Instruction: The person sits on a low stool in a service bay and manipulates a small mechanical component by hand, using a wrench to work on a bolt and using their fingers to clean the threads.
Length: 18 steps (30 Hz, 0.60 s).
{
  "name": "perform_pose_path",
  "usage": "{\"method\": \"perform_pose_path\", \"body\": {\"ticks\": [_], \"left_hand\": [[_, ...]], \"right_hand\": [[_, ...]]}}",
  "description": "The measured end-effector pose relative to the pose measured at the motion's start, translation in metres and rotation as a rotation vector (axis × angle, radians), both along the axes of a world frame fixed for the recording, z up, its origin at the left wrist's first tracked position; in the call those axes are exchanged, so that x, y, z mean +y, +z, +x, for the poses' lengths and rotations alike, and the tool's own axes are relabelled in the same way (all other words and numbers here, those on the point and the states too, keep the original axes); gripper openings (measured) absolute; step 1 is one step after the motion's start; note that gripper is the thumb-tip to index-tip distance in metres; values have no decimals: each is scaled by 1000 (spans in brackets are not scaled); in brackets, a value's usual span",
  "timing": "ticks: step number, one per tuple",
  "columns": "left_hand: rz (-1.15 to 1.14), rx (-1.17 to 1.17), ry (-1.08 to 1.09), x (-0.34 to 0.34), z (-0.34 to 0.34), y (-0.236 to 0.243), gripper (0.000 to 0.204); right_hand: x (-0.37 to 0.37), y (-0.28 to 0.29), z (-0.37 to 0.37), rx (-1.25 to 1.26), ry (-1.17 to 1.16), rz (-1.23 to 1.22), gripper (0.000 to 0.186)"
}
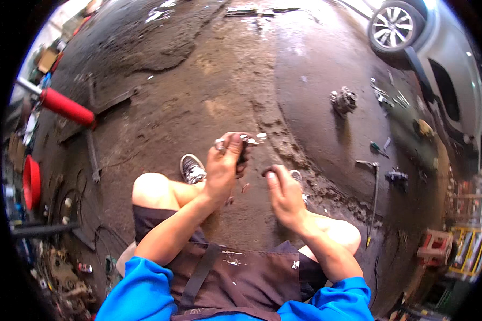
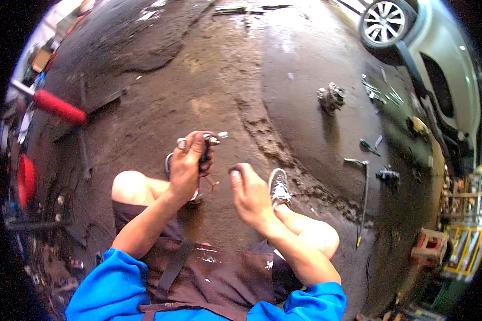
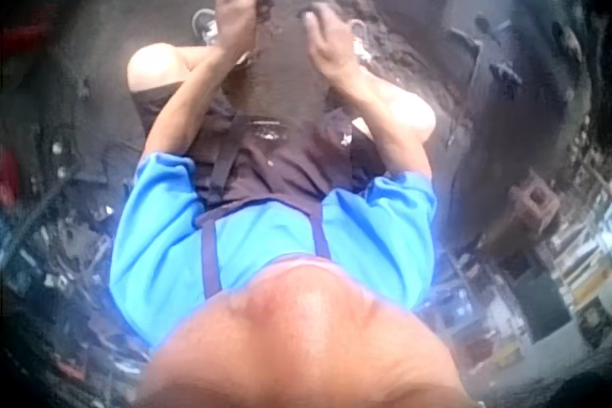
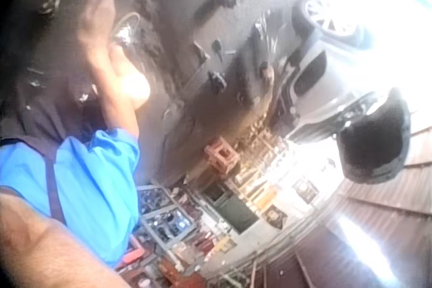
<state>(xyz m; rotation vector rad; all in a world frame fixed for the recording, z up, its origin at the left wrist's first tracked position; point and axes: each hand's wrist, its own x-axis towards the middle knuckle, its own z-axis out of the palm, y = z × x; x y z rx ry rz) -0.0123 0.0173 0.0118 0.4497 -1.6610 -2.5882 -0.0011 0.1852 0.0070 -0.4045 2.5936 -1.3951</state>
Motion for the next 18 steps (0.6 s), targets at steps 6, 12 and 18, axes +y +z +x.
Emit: {"method": "perform_pose_path", "body": {"ticks": [6,12,18], "left_hand": [[322,-58,-209,-6,-3,0,30],[365,-130,-419,-12,-7,0,29],[294,-263,-521,-11,-4,3,26]], "right_hand": [[8,-2,-7,194,-82,47,28],[34,-8,-32,427,8,91,24],[50,-9,-32,490,54,138,19]]}}
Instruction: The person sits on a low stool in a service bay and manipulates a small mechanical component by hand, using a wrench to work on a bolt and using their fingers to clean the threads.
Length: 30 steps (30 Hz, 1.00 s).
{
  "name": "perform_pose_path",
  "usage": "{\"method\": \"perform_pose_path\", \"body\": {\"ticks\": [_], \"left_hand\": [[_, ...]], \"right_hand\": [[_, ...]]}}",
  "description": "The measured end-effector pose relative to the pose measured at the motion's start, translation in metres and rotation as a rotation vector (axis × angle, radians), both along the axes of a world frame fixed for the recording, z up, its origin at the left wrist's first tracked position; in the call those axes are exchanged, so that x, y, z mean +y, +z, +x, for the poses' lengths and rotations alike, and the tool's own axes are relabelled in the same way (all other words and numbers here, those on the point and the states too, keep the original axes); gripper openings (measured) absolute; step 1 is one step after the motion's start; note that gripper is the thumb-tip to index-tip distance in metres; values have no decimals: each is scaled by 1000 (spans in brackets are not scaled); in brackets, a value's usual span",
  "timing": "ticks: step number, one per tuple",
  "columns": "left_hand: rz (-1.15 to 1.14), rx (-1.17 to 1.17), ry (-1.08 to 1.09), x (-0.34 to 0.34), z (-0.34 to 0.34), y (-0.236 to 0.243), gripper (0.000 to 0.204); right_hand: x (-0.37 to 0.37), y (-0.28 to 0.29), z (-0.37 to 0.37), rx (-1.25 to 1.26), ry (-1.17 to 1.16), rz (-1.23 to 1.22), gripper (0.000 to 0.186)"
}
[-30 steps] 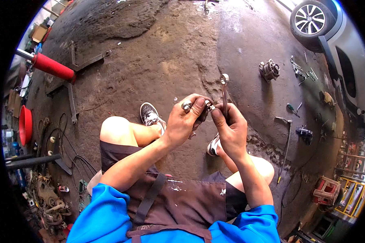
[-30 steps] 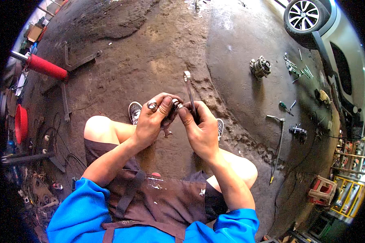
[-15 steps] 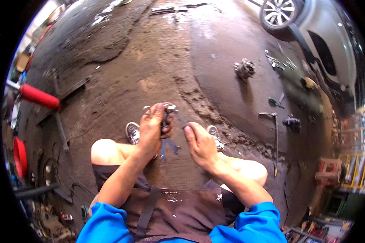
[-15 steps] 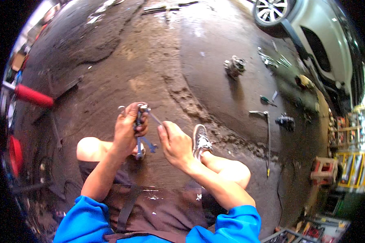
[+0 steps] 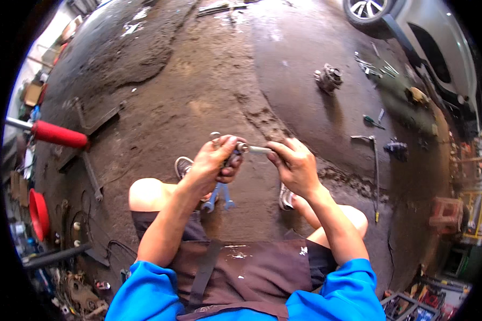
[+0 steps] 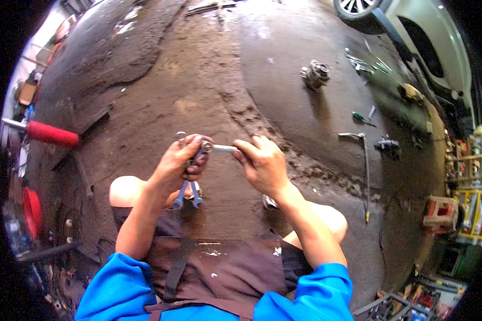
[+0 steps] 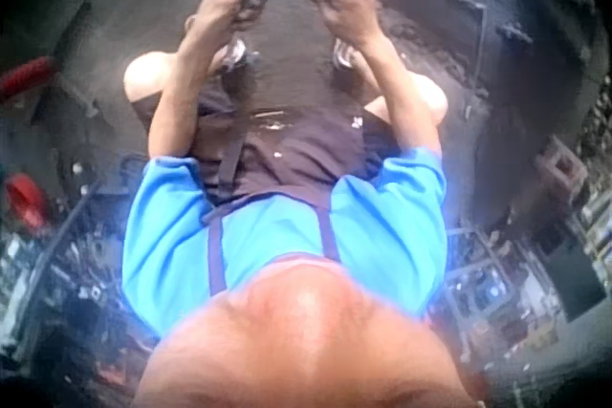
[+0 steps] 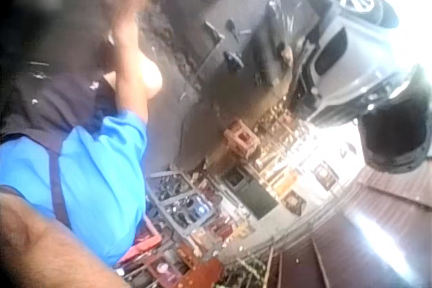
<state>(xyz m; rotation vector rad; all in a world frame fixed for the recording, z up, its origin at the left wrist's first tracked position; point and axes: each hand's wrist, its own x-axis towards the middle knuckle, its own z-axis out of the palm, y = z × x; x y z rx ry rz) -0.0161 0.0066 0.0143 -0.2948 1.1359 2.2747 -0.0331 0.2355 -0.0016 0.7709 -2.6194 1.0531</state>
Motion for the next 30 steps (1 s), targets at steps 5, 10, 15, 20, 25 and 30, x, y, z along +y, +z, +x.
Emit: {"method": "perform_pose_path", "body": {"ticks": [5,10,15,20,25,30], "left_hand": [[-71,74,188,12,-6,-6,24],[-317,335,420,44,-7,-12,24],[-474,528,420,49,-17,-2,26],[-100,221,321,31,-13,1,27],[-33,115,218,21,-13,1,29],[-57,99,90,19,-7,2,28]], "right_hand": [[-26,-3,29,-589,-37,-274,28],[-44,5,44,-1339,65,-937,36],[-58,35,46,-1473,-51,-1203,45],[-47,22,31,-1107,-149,-1030,50],[-15,12,6,-679,-99,-576,43],[5,12,1,-374,-75,-174,32]]}}
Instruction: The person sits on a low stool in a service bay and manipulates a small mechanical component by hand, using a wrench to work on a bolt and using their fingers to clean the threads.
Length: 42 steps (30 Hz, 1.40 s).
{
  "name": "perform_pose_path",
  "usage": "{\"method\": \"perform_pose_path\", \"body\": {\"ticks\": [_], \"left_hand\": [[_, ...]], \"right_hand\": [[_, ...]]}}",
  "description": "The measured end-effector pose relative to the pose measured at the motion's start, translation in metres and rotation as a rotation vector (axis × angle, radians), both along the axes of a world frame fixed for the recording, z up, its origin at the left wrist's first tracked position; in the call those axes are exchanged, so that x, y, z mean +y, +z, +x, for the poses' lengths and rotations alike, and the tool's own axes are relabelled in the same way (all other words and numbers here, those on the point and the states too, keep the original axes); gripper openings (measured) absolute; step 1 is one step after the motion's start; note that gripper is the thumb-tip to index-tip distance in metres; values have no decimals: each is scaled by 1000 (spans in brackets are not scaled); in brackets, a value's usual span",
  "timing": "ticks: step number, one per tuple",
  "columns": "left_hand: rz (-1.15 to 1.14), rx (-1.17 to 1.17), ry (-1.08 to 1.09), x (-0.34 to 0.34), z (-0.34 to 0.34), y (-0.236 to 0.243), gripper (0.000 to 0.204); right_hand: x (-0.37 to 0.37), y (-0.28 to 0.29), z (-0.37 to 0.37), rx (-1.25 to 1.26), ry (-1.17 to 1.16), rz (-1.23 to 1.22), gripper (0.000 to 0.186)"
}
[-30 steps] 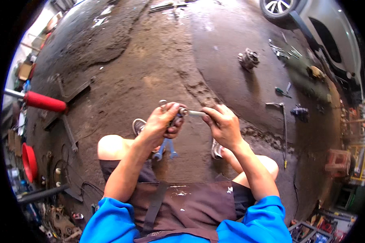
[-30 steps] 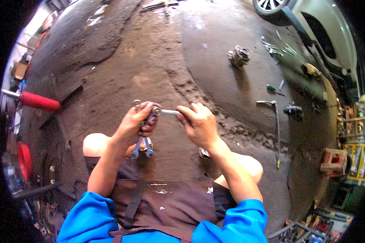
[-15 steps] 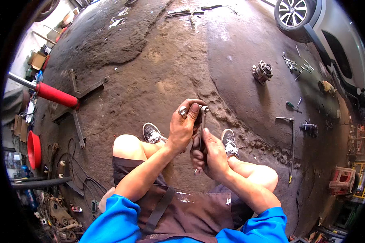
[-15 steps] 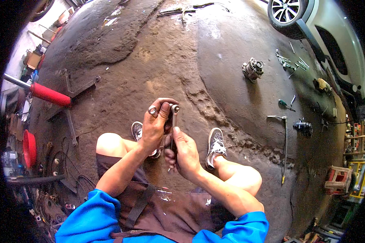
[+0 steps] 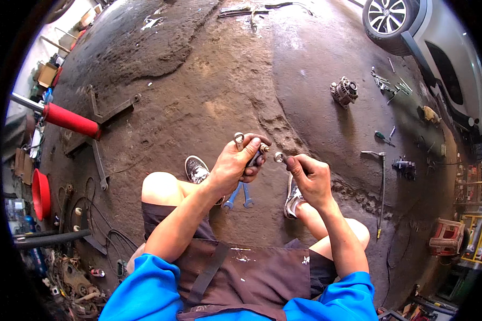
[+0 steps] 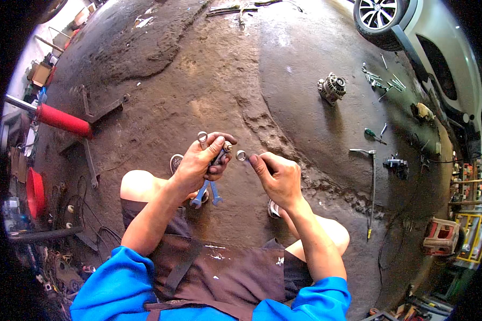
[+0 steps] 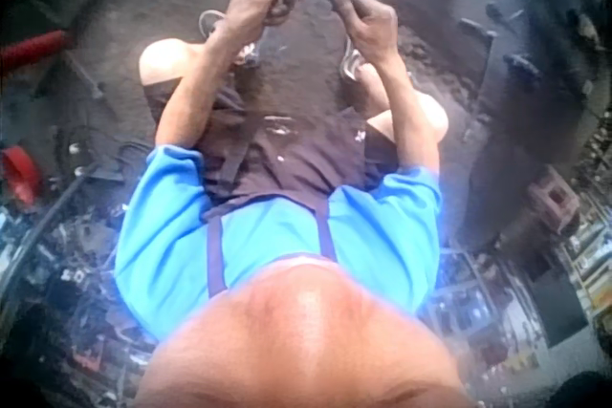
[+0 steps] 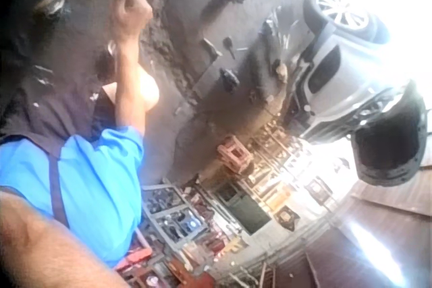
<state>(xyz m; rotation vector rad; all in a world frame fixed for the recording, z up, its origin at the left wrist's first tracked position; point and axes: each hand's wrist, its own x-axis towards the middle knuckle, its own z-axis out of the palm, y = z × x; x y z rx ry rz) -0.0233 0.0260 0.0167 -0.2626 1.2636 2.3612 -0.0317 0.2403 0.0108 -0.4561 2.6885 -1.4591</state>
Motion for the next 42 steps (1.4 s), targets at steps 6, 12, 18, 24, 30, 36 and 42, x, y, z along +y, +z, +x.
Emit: {"method": "perform_pose_path", "body": {"ticks": [6,12,18,24,30,36,42], "left_hand": [[-122,15,-162,0,2,-8,29],[-246,95,-259,-5,2,-5,32],[-357,137,-364,-9,-1,-3,32],[-274,105,-173,-5,1,-6,31],[-306,130,-53,0,3,-21,27],[-173,117,-21,-1,0,-7,27],[-194,60,-149,-12,2,-2,24]], "right_hand": [[-5,10,-3,209,60,127,25],[0,11,-12,445,136,332,26],[0,18,-19,600,191,407,21],[-20,-26,6,170,0,152,33],[-42,-13,19,-409,-31,-155,40],[-41,-11,15,-192,-79,-218,43],[-29,18,5,285,63,183,27]]}}
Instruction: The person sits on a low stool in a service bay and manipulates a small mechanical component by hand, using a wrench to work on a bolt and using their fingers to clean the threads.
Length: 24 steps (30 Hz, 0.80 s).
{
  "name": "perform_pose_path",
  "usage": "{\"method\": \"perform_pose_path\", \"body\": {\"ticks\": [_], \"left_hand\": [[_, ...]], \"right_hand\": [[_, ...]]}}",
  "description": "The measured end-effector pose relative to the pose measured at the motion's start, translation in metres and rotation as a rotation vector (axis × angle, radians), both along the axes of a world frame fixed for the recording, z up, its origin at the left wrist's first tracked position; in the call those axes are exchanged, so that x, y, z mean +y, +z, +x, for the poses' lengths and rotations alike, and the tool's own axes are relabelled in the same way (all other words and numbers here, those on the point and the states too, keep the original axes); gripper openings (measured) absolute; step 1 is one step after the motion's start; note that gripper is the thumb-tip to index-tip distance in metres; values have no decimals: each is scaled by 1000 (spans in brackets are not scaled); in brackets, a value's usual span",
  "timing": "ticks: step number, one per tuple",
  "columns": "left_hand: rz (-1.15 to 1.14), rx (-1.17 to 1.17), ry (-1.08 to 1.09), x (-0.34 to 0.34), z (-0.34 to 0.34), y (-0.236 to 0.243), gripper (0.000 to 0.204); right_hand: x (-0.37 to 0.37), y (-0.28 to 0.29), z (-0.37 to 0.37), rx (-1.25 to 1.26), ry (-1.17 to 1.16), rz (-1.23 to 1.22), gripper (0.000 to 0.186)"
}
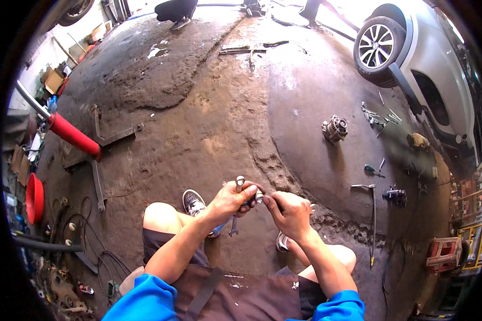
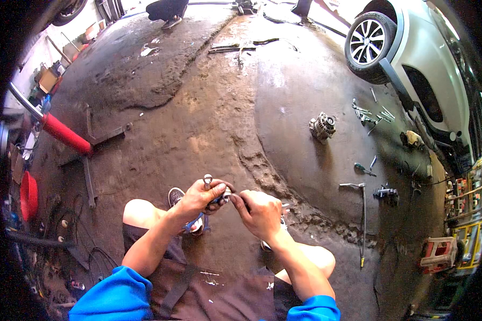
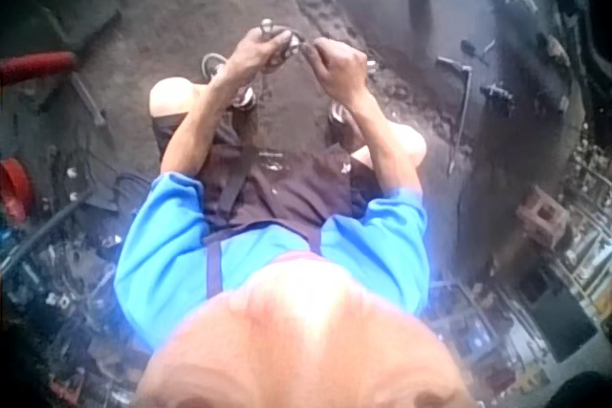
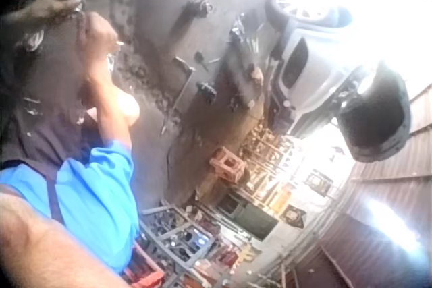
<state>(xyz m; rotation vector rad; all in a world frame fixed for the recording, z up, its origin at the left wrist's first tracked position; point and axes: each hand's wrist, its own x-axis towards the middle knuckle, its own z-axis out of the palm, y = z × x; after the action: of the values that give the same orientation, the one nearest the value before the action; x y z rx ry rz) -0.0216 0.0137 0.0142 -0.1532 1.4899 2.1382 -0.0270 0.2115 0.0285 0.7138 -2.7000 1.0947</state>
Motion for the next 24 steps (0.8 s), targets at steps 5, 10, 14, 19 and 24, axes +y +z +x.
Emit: {"method": "perform_pose_path", "body": {"ticks": [5,10,14,19,24], "left_hand": [[-153,77,-136,0,1,-15,24],[-202,-14,-240,1,2,-6,23],[-298,64,-315,2,1,-8,25],[-432,178,-415,6,3,-10,32],[-391,117,-391,7,4,-21,34]], "right_hand": [[18,-2,-13,248,157,249,25],[25,5,-16,288,296,349,17],[32,5,-13,261,350,401,10],[32,13,-6,290,383,493,10],[35,-3,-6,273,353,419,7]]}}
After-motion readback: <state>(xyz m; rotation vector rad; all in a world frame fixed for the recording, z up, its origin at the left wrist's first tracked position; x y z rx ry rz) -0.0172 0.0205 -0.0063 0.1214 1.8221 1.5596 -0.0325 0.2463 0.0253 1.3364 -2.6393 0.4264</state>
